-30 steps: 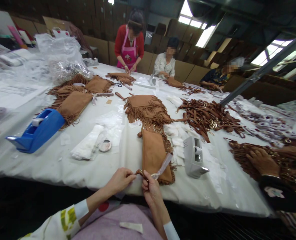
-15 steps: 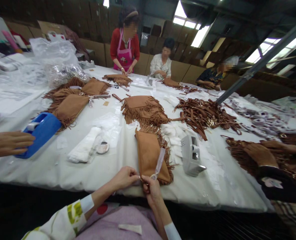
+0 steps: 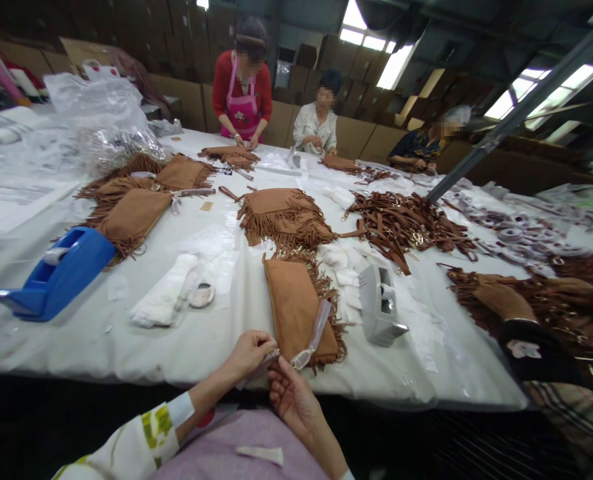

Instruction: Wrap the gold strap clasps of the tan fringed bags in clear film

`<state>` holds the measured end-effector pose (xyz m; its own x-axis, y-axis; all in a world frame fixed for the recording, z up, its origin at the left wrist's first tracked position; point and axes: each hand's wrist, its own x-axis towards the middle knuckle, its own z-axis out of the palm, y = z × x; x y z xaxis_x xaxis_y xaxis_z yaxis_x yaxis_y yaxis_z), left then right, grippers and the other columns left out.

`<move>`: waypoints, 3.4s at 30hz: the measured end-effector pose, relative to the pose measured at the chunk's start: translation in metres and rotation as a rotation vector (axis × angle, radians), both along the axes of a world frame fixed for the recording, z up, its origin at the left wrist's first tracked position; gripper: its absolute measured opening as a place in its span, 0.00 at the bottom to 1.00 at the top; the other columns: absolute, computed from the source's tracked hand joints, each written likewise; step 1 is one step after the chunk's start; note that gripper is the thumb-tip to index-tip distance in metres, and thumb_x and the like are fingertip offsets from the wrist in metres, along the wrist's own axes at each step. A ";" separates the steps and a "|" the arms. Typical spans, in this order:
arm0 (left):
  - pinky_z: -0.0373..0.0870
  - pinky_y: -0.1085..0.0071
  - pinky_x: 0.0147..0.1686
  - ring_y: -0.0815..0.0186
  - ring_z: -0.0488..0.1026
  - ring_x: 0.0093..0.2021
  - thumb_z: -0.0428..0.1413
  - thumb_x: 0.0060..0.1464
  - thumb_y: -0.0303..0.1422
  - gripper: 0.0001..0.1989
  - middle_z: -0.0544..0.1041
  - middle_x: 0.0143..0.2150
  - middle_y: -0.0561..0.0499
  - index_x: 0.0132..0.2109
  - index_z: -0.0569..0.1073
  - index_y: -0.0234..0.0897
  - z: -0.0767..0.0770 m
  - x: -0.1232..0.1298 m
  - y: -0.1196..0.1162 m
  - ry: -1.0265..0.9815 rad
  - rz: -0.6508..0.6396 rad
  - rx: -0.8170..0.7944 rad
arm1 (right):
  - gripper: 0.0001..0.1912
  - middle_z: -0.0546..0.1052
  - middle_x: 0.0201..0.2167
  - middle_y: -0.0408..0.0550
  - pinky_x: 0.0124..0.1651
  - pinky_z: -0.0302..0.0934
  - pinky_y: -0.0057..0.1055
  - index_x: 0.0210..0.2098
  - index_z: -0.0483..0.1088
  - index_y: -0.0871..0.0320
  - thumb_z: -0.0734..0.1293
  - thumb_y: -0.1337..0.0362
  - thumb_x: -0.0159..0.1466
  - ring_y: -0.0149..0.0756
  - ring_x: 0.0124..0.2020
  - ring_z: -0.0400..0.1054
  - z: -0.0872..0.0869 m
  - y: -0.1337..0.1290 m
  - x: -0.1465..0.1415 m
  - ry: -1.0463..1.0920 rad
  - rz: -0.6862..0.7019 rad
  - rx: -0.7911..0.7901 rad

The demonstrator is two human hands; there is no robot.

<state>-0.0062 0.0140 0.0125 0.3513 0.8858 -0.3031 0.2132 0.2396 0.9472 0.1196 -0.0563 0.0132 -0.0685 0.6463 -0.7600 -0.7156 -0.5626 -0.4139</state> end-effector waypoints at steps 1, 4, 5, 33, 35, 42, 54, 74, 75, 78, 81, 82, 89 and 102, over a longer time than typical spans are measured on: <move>0.55 0.76 0.24 0.72 0.61 0.23 0.52 0.45 0.38 0.13 0.66 0.19 0.55 0.24 0.72 0.31 0.002 -0.001 0.000 -0.012 -0.006 0.006 | 0.18 0.73 0.21 0.42 0.18 0.56 0.18 0.31 0.71 0.62 0.78 0.61 0.45 0.22 0.17 0.61 0.000 0.002 -0.004 0.007 -0.041 0.004; 0.58 0.75 0.25 0.71 0.63 0.24 0.53 0.45 0.36 0.12 0.69 0.21 0.54 0.26 0.74 0.31 0.007 -0.004 0.000 -0.043 -0.023 0.016 | 0.15 0.70 0.18 0.38 0.16 0.52 0.17 0.26 0.70 0.61 0.78 0.66 0.44 0.20 0.15 0.57 -0.001 0.011 -0.013 -0.027 -0.154 0.041; 0.59 0.75 0.26 0.71 0.64 0.24 0.53 0.45 0.36 0.12 0.70 0.21 0.54 0.26 0.74 0.31 0.008 -0.005 0.000 -0.049 -0.025 0.018 | 0.14 0.69 0.18 0.38 0.15 0.51 0.17 0.25 0.69 0.61 0.77 0.67 0.43 0.19 0.15 0.56 -0.001 0.014 -0.015 -0.050 -0.169 0.058; 0.68 0.72 0.39 0.63 0.74 0.36 0.52 0.54 0.40 0.15 0.79 0.34 0.49 0.40 0.79 0.36 -0.007 -0.009 -0.039 -0.075 0.162 0.133 | 0.09 0.67 0.17 0.39 0.16 0.52 0.18 0.21 0.70 0.62 0.74 0.66 0.45 0.22 0.17 0.57 -0.004 0.018 -0.023 -0.232 -0.134 0.154; 0.68 0.71 0.42 0.63 0.74 0.39 0.51 0.56 0.40 0.15 0.80 0.38 0.50 0.42 0.79 0.39 -0.009 -0.013 -0.042 -0.030 0.111 0.220 | 0.08 0.67 0.17 0.39 0.17 0.54 0.18 0.21 0.70 0.62 0.74 0.67 0.46 0.22 0.17 0.58 -0.004 0.017 -0.021 -0.201 -0.131 0.149; 0.67 0.72 0.43 0.64 0.74 0.40 0.48 0.59 0.40 0.16 0.79 0.40 0.49 0.48 0.76 0.45 -0.021 -0.024 -0.048 0.006 -0.005 0.359 | 0.06 0.70 0.16 0.39 0.18 0.57 0.18 0.21 0.70 0.63 0.72 0.70 0.46 0.22 0.16 0.60 -0.002 0.019 -0.011 -0.059 -0.027 0.074; 0.67 0.70 0.40 0.65 0.72 0.37 0.49 0.56 0.38 0.14 0.78 0.37 0.48 0.43 0.77 0.40 -0.009 -0.021 -0.047 -0.094 0.020 0.211 | 0.15 0.72 0.19 0.41 0.22 0.58 0.20 0.24 0.68 0.61 0.77 0.62 0.45 0.26 0.20 0.64 0.010 0.017 -0.005 -0.242 0.120 0.223; 0.38 0.76 0.13 0.79 0.47 0.13 0.52 0.45 0.55 0.24 0.60 0.17 0.61 0.28 0.63 0.36 0.019 -0.006 -0.029 -0.184 -0.113 -0.386 | 0.16 0.69 0.15 0.39 0.17 0.52 0.20 0.22 0.68 0.61 0.76 0.57 0.47 0.24 0.15 0.58 0.013 0.024 0.021 -0.302 0.365 0.272; 0.38 0.76 0.13 0.79 0.46 0.12 0.53 0.44 0.55 0.24 0.60 0.17 0.61 0.27 0.63 0.36 0.018 -0.003 -0.028 -0.180 -0.094 -0.399 | 0.17 0.70 0.17 0.41 0.17 0.52 0.19 0.23 0.69 0.62 0.76 0.56 0.47 0.24 0.16 0.59 0.013 0.023 0.025 -0.279 0.339 0.251; 0.38 0.75 0.12 0.78 0.46 0.12 0.53 0.43 0.55 0.24 0.59 0.15 0.61 0.26 0.63 0.36 0.013 0.004 -0.029 -0.121 -0.038 -0.374 | 0.19 0.74 0.21 0.47 0.16 0.51 0.18 0.27 0.71 0.64 0.74 0.53 0.49 0.23 0.16 0.60 0.012 0.016 0.049 -0.251 0.247 0.172; 0.37 0.75 0.12 0.78 0.45 0.11 0.52 0.42 0.57 0.25 0.54 0.12 0.62 0.23 0.60 0.38 0.004 0.004 -0.033 -0.081 -0.034 -0.349 | 0.21 0.73 0.19 0.48 0.14 0.46 0.17 0.28 0.72 0.65 0.73 0.51 0.49 0.21 0.14 0.57 0.011 0.004 0.091 -0.372 0.106 0.103; 0.37 0.75 0.12 0.78 0.45 0.11 0.52 0.42 0.58 0.26 0.52 0.12 0.63 0.23 0.60 0.38 0.002 0.002 -0.035 -0.082 -0.045 -0.354 | 0.21 0.71 0.17 0.46 0.13 0.44 0.17 0.27 0.72 0.65 0.73 0.50 0.49 0.21 0.13 0.56 0.011 0.000 0.110 -0.467 0.024 0.093; 0.37 0.77 0.13 0.78 0.45 0.12 0.52 0.40 0.62 0.29 0.54 0.12 0.64 0.28 0.60 0.39 -0.013 -0.012 -0.041 -0.147 -0.156 -0.439 | 0.24 0.77 0.27 0.51 0.27 0.59 0.29 0.36 0.74 0.63 0.66 0.48 0.51 0.35 0.24 0.66 0.033 0.008 0.241 -1.465 -0.449 0.140; 0.34 0.75 0.13 0.76 0.42 0.11 0.48 0.39 0.65 0.31 0.48 0.09 0.64 0.23 0.60 0.38 -0.021 -0.010 -0.047 -0.062 -0.095 -0.348 | 0.22 0.77 0.22 0.52 0.33 0.60 0.32 0.23 0.76 0.65 0.69 0.49 0.44 0.42 0.29 0.69 0.052 0.068 0.264 -1.490 -0.179 0.185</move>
